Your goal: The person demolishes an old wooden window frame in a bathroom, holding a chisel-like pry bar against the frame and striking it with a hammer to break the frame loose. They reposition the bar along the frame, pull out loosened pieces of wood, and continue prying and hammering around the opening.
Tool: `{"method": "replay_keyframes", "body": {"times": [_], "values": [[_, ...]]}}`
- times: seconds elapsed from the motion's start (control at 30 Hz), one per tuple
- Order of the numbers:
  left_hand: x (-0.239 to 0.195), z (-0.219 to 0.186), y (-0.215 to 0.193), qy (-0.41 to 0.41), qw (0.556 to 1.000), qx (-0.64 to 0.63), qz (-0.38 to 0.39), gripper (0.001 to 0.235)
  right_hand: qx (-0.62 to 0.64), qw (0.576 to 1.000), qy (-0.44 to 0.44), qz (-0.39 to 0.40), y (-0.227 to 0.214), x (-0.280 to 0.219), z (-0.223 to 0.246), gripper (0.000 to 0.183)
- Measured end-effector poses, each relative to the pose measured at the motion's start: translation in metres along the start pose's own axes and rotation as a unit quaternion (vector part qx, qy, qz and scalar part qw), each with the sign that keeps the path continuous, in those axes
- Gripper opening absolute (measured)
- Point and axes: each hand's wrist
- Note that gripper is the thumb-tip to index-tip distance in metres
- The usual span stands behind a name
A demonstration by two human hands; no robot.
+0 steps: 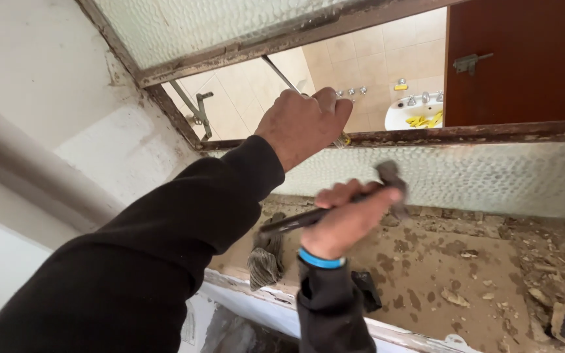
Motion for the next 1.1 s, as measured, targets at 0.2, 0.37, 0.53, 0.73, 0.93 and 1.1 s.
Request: {"method": "replay_keyframes", "body": {"times": [0.2,0.37,0.53,0.73,0.93,1.1], "values": [[0.002,0.008,-0.004,0.025,0.997,0.024,0.067,0.023,-0.079,0.997,0.013,-0.011,0.005,-0.004,-0.011,0.047],[-0.002,0.004,0.003,0.022,0.999,0.005,0.029,0.025,-0.144,0.983,0.043,0.108,-0.007,0.001,-0.013,0.047],[0.000,0.009,-0.001,0.017,1.000,0.020,-0.002,0.030,-0.104,0.994,-0.013,0.031,-0.007,0.008,-0.007,0.046],[0.001,0.008,0.001,0.003,0.999,0.019,-0.031,0.023,-0.114,0.991,-0.051,0.058,-0.007,0.006,-0.004,0.047],[-0.006,0.009,0.003,-0.002,1.000,0.001,-0.008,0.022,-0.219,0.967,-0.061,0.113,-0.019,0.010,-0.011,0.051],[-0.010,0.010,0.010,-0.004,0.999,0.039,-0.021,0.021,-0.095,0.984,-0.145,0.035,-0.015,0.010,-0.021,0.050]]}}
Point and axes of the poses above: each hand's wrist, its own x-axis towards the middle knuckle, its own y-axis out of the palm, z = x × y, and after that the axes turned 4 degrees about -y, right-handed
